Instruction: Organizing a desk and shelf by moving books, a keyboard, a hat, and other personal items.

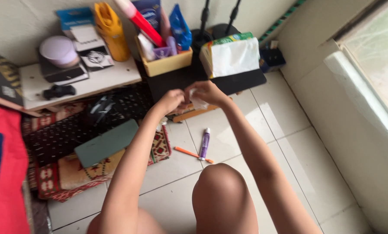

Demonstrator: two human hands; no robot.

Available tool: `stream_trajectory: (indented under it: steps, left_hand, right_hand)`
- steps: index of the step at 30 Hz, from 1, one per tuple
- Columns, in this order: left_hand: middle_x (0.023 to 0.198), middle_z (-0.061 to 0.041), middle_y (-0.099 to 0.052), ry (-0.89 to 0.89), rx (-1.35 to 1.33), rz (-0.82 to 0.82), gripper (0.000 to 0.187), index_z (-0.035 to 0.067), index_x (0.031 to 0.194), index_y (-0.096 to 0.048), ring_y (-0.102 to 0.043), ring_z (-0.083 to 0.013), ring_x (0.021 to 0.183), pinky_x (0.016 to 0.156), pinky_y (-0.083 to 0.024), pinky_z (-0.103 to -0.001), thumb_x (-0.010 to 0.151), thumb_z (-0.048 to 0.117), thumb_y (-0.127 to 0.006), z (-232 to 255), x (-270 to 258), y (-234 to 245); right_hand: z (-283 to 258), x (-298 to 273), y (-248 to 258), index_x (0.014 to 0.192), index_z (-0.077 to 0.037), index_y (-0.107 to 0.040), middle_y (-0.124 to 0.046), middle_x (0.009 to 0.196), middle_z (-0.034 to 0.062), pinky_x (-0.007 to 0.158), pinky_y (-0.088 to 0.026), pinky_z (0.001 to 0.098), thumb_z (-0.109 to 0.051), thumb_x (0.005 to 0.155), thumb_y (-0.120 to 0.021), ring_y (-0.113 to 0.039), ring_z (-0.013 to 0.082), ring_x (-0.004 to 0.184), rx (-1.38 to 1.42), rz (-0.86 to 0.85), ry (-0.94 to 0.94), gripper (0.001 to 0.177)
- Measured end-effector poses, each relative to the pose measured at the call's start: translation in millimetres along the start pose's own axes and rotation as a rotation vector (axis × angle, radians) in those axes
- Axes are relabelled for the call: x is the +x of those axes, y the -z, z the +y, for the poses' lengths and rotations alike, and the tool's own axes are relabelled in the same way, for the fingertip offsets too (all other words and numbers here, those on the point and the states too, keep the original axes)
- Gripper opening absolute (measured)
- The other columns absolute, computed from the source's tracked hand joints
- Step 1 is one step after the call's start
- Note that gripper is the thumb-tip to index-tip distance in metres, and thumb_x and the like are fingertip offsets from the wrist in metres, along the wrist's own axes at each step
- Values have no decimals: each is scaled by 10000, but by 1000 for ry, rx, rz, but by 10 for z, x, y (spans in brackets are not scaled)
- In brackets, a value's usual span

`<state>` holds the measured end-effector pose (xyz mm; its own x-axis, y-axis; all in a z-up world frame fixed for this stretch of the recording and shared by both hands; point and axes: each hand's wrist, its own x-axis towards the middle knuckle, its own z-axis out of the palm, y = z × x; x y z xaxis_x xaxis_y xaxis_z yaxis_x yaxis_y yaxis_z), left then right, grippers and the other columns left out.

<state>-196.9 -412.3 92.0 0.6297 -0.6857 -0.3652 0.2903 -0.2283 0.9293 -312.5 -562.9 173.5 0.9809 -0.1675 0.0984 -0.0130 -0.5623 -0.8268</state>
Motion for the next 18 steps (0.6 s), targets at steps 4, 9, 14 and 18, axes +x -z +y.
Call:
stream_trajectory:
  steps: [4, 9, 14, 18]
  left_hand:
    - [1059, -250, -723, 213, 435, -392, 412, -34, 1278, -617, -746, -325, 881, 683, -652, -426, 903, 137, -611, -431, -85, -354]
    - [1103, -274, -709, 292, 675, -636, 467, -76, 1336, -576, -750, -363, 927, 747, -647, -467, 907, 98, -638, -1106, -221, -869]
    - [1070, -164, -746, 30, 1328, -401, 261, 116, 1051, -781, -720, -421, 1045, 782, -597, -621, 823, 30, -689, -2424, -116, -1015]
    - [1033, -114, -657, -204, 1437, -248, 248, 128, 1032, -750, -674, -344, 1039, 846, -573, -510, 909, 27, -560, -2889, -327, -850]
  right_hand:
    - [416, -516, 114, 1151, -162, -777, -760, 1102, 187, 1023, -484, 545, -190, 876, -687, -679, 436, 1087, -88, -309, -225, 290]
    - [1777, -1024, -327, 1131, -253, -785, -778, 1095, 141, 1002, -534, 510, -241, 895, -692, -700, 431, 1081, -262, -440, -441, 254]
    - [2937, -1458, -1026, 1229, -489, -688, -503, 1553, 39, 1062, -241, 815, -395, 780, -753, -366, 523, 1446, -1121, -603, -553, 463]
    - [2302, -1485, -1119, 1425, -343, -581, -473, 1555, 44, 1131, -312, 715, -122, 847, -764, -337, 382, 1505, -1087, -429, -177, 645]
